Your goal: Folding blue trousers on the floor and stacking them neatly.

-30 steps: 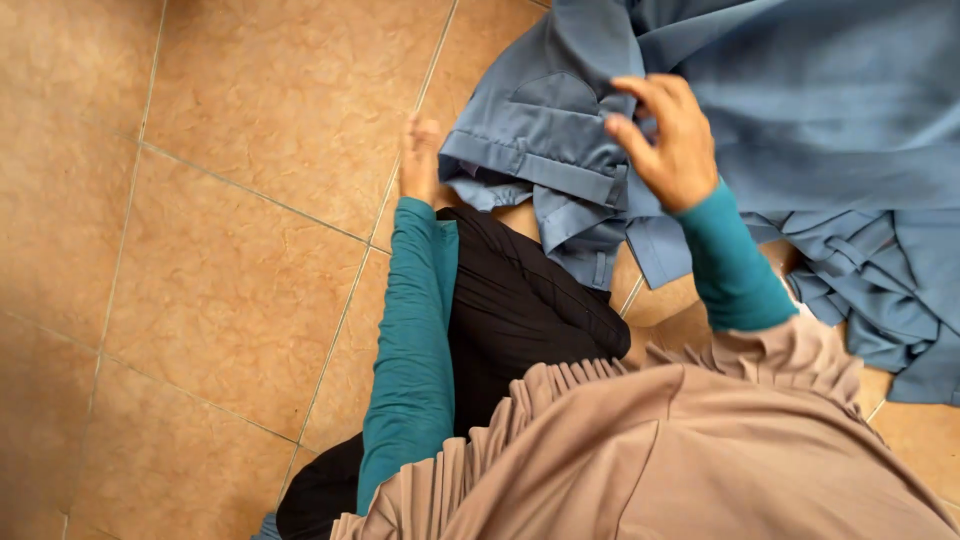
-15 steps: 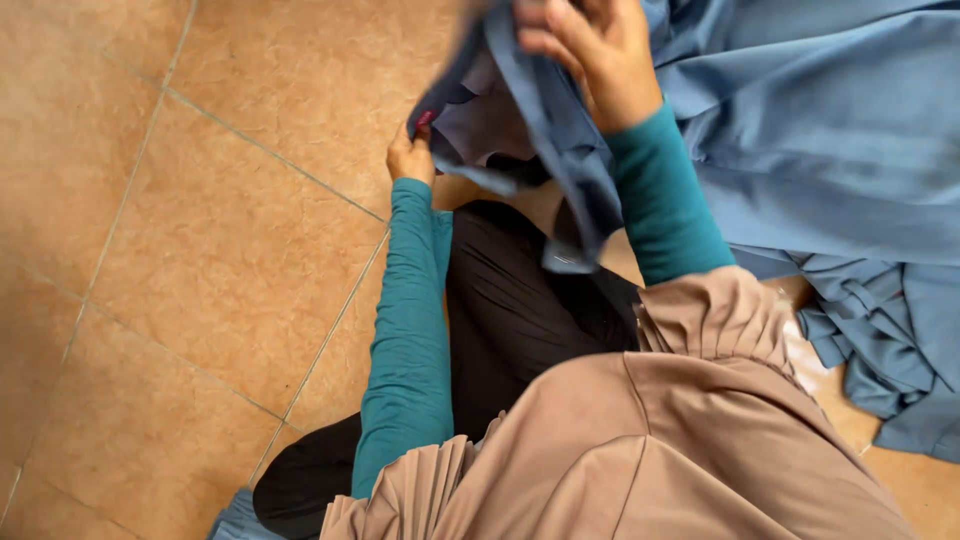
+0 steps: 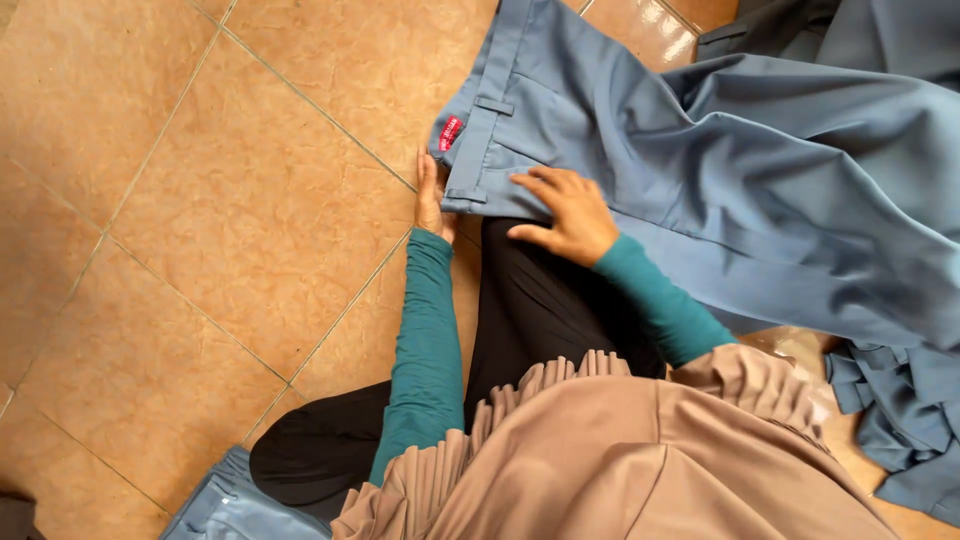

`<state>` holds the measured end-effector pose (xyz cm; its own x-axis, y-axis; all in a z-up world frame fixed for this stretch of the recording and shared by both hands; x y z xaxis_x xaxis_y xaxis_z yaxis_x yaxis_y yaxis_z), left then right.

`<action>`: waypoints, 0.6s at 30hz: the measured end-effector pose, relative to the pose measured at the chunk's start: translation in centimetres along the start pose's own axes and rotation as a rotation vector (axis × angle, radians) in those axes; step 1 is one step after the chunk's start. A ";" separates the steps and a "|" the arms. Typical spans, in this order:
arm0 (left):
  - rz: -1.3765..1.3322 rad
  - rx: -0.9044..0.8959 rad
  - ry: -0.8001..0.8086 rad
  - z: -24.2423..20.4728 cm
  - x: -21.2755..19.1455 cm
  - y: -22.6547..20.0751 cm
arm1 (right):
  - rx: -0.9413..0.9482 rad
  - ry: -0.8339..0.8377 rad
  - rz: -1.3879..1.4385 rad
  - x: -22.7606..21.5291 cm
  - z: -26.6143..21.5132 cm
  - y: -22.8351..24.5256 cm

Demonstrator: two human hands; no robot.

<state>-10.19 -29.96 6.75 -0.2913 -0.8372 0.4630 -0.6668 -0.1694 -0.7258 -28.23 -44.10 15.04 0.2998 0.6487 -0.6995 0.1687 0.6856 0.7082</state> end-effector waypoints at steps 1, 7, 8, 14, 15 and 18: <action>-0.005 -0.009 -0.013 -1.1 1.1 -0.7 | 0.046 0.081 -0.072 1.2 0.5 0.5; 0.002 -0.187 -0.071 -0.6 0.1 -0.5 | 0.046 0.033 -0.325 5.6 3.5 -1.2; -0.018 -0.233 -0.082 0.6 -1.0 0.3 | 0.047 -0.044 -0.346 5.6 3.8 -1.6; 0.827 0.250 -0.269 4.8 -2.2 2.1 | 0.187 -0.621 -0.049 -0.8 3.8 -6.2; 0.826 0.250 -0.268 5.1 -2.0 2.5 | 0.187 -0.621 -0.052 -2.7 4.2 -5.4; 0.942 0.372 -0.235 6.8 -1.6 3.4 | 0.133 -0.759 -0.024 -7.8 5.7 -3.1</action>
<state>-7.33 -32.76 0.14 -0.4168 -0.7869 -0.4551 0.0271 0.4897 -0.8715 -25.77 -53.15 18.83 0.8486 0.1972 -0.4910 0.2802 0.6196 0.7332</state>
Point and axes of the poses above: each hand's wrist, its own z-axis towards the middle knuckle, its own x-axis out of the palm, y = z × x, the point moved 3 cm from there along z, towards the middle knuckle, and after that the axes turned 1 degree about -x, right-handed, at the moved point
